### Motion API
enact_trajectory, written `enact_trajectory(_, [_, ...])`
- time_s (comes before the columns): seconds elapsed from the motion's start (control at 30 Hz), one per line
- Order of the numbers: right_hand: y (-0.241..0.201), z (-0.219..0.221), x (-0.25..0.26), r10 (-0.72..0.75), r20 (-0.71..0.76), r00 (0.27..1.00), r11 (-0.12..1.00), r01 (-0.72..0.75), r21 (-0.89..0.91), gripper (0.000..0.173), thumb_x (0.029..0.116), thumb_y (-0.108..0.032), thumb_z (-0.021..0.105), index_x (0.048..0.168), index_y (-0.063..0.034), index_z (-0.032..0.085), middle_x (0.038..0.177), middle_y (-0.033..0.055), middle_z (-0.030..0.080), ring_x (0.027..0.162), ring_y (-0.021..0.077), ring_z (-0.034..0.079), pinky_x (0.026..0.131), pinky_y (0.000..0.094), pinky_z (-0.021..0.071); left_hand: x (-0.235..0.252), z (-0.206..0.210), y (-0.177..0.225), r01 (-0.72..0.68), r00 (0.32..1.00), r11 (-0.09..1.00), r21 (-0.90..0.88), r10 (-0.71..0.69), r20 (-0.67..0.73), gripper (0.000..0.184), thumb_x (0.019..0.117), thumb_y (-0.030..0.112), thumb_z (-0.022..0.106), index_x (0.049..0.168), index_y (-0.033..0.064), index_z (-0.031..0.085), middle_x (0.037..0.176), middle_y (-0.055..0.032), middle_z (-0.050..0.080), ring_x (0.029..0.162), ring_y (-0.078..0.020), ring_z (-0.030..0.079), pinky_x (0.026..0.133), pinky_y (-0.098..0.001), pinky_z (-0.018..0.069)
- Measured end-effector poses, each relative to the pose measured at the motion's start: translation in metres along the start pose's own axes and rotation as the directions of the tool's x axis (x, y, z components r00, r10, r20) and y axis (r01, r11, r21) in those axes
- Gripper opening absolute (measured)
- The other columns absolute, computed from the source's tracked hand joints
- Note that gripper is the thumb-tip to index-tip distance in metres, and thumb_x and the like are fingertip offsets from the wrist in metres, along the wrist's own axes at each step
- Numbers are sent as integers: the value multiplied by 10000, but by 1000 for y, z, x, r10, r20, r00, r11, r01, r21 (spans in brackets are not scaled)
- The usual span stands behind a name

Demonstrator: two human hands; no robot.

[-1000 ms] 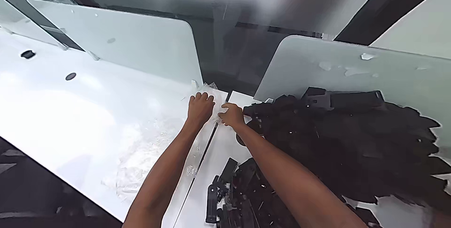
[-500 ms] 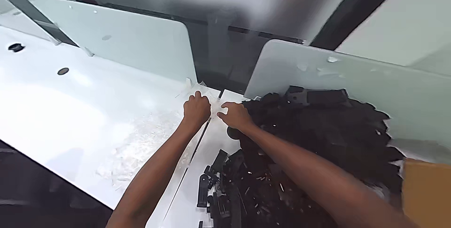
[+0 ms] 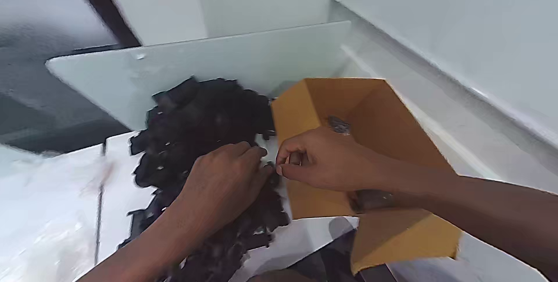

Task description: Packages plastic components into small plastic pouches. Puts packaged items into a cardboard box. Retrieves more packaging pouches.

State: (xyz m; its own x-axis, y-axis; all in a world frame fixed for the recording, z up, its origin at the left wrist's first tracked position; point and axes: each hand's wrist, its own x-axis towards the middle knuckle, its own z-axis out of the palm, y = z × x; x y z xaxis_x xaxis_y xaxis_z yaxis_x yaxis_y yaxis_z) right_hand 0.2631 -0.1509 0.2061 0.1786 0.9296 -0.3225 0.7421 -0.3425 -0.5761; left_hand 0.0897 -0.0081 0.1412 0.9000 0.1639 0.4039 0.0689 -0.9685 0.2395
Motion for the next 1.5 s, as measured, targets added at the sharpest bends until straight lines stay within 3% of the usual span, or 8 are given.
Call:
enact_trajectory(0.3, [167, -17, -67, 287, 55, 956, 955, -282, -91, 151, 948, -228, 700, 960, -78, 690, 816, 70, 639, 778, 217, 628, 692, 445, 510, 136, 106, 105, -407, 806, 844, -349, 511, 298, 270, 1053, 288, 489, 1073, 157, 725, 984, -29, 690, 964, -191, 678, 812, -390, 573])
enact_trajectory(0.5, [242, 6, -52, 465, 306, 831, 884, -418, -207, 166, 947, -153, 677, 1050, -23, 674, 927, 164, 660, 867, 337, 657, 732, 556, 535, 203, 155, 151, -427, 193, 858, -286, 395, 898, 173, 1007, 145, 570, 1106, 35, 660, 1056, -183, 654, 1000, -393, 655, 784, -578, 546])
enact_trajectory(0.63, [281, 33, -51, 598, 213, 773, 787, -515, -341, 455, 917, -196, 721, 1315, -17, 590, 1292, 267, 522, 1186, 452, 560, 880, 564, 547, 220, 188, 196, -543, -10, 813, -213, 247, 969, 249, 991, 201, 624, 1110, -12, 674, 1108, -232, 657, 1056, -427, 638, 825, -626, 516])
enact_trajectory(0.7, [287, 35, -57, 613, 208, 762, 780, -543, -310, 656, 916, -216, 737, 1480, -27, 462, 1395, 307, 464, 1274, 486, 499, 963, 574, 499, 228, 196, 209, -505, -17, 852, -137, 149, 989, 318, 1010, 244, 587, 1173, -21, 652, 1217, -242, 625, 1171, -417, 595, 968, -624, 455])
enact_trajectory(0.87, [299, 50, -61, 597, 195, 778, 798, -552, -243, 756, 938, -233, 715, 1576, -67, 343, 1502, 304, 375, 1352, 532, 404, 1015, 628, 474, 219, 227, 198, -572, -71, 770, -284, 299, 952, 202, 950, 179, 654, 1026, -7, 671, 1015, -218, 657, 964, -401, 653, 798, -594, 516])
enact_trajectory(1.07, [324, 48, -56, 513, 267, 816, 850, -440, -289, 356, 950, -256, 709, 1180, 14, 674, 1219, 225, 645, 1242, 439, 537, 1066, 609, 380, 232, 224, 198, -530, -83, 824, -200, 184, 979, 278, 935, 213, 700, 1088, -18, 676, 1088, -229, 665, 1044, -411, 648, 849, -614, 515])
enact_trajectory(1.37, [280, -11, -48, 659, 382, 648, 610, -758, 232, 106, 993, -170, 580, 1014, -72, 615, 734, 17, 501, 576, 109, 458, 540, 306, 419, 225, 182, 194, -449, -1, 877, -172, 192, 981, 561, 910, 553, 699, 1072, 17, 698, 1039, -232, 675, 994, -433, 653, 812, -669, 503])
enact_trajectory(1.5, [238, -36, -61, 551, 278, 787, 581, -601, 549, 75, 972, -156, 616, 1014, -99, 590, 764, -1, 532, 606, 72, 484, 550, 253, 419, 196, 122, 184, -322, 322, 939, -118, 226, 919, 612, 1007, 582, 529, 1089, -14, 639, 1070, -225, 659, 1042, -421, 650, 817, -618, 518])
